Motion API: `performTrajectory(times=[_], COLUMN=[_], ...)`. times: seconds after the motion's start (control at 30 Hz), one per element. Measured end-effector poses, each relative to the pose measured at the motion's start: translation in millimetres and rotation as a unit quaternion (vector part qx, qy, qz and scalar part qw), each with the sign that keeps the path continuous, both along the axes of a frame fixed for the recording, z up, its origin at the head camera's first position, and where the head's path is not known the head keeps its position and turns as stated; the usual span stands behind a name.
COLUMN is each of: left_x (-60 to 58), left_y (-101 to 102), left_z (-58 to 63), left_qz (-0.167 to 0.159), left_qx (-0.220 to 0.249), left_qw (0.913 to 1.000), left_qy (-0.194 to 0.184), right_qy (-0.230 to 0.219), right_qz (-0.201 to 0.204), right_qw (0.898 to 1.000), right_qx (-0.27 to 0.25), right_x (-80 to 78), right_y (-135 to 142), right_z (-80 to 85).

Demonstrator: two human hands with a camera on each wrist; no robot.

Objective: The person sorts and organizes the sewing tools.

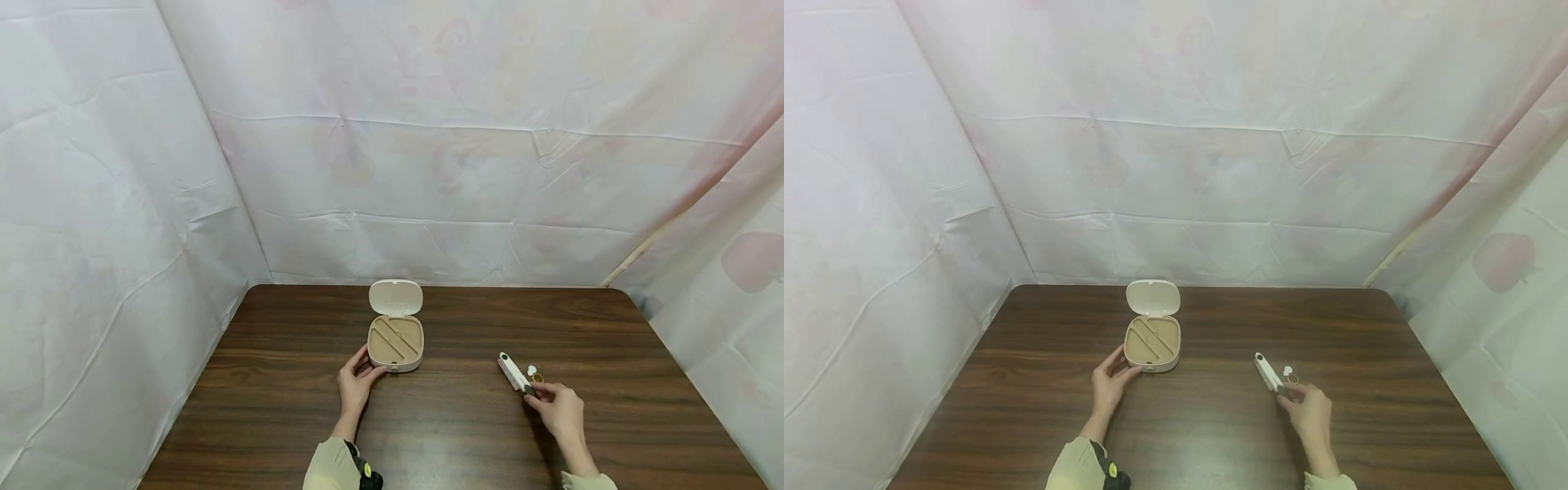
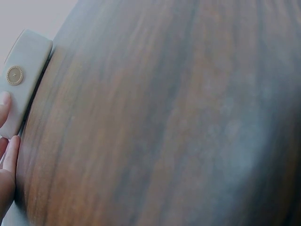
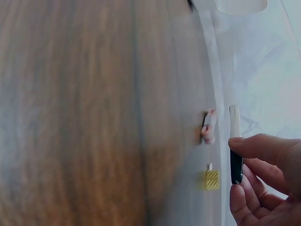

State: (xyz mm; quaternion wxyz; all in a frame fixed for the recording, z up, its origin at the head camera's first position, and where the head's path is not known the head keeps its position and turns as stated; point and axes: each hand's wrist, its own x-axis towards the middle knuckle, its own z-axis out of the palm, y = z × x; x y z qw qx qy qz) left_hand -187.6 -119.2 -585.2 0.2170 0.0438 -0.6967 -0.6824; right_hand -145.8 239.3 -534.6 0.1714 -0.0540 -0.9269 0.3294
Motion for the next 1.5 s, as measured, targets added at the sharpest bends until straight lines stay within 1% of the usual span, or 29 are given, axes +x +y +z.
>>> performTrajectory(times=[0.13,0.27,0.43,0.47,0.57,0.67,0.7,0.8,0.9,1.0,1.1,1.17,1.33,1.5], left_x=[0.7,-0.1,-1.2,-1.1,1.7,5.4,6.6,8.5,9.8,9.4,7.5,5.2,-0.2,-0.8], left_y=[0,0,1,1,3,5,5,6,7,7,7,6,5,5], left_z=[1.8,2.7,1.9,2.5,10.5,21.4,24.9,29.3,30.6,29.4,25.5,19.8,5.0,1.5], left_qz=[-0.001,-0.007,-0.008,-0.009,-0.014,-0.021,-0.024,-0.029,-0.030,-0.029,-0.027,-0.023,-0.009,-0.006], left_qx=[0.002,0.012,0.015,0.009,0.017,0.023,0.033,0.034,0.036,0.034,0.038,0.033,0.012,0.013], left_qw=[1.0000,0.9999,0.9998,0.9999,0.9997,0.9995,0.9991,0.9990,0.9989,0.9990,0.9989,0.9991,0.9999,0.9999], left_qy=[-0.006,-0.009,-0.004,0.000,0.005,0.008,0.006,0.002,-0.003,0.002,0.009,0.011,-0.003,-0.003], right_qy=[0.001,-0.006,-0.012,-0.014,-0.011,-0.014,-0.014,-0.017,-0.017,-0.017,-0.015,-0.013,0.000,0.014], right_qz=[0.018,0.035,0.058,0.061,0.070,0.081,0.085,0.101,0.115,0.125,0.134,0.138,0.150,0.165], right_qw=[1.000,0.999,0.998,0.998,0.997,0.996,0.996,0.994,0.992,0.991,0.990,0.990,0.987,0.985], right_qx=[-0.010,-0.017,-0.028,-0.030,-0.033,-0.033,-0.032,-0.038,-0.044,-0.042,-0.040,-0.041,-0.049,-0.050], right_x=[-3.1,-6.9,-11.7,-12.7,-15.9,-18.2,-19.0,-21.7,-24.8,-28.3,-31.8,-34.2,-39.7,-45.0], right_y=[-6,-13,-24,-26,-32,-40,-42,-50,-58,-65,-73,-78,-91,-103], right_z=[4.0,6.9,11.7,12.4,13.9,15.3,15.7,17.4,19.7,20.8,21.2,21.1,21.8,23.4])
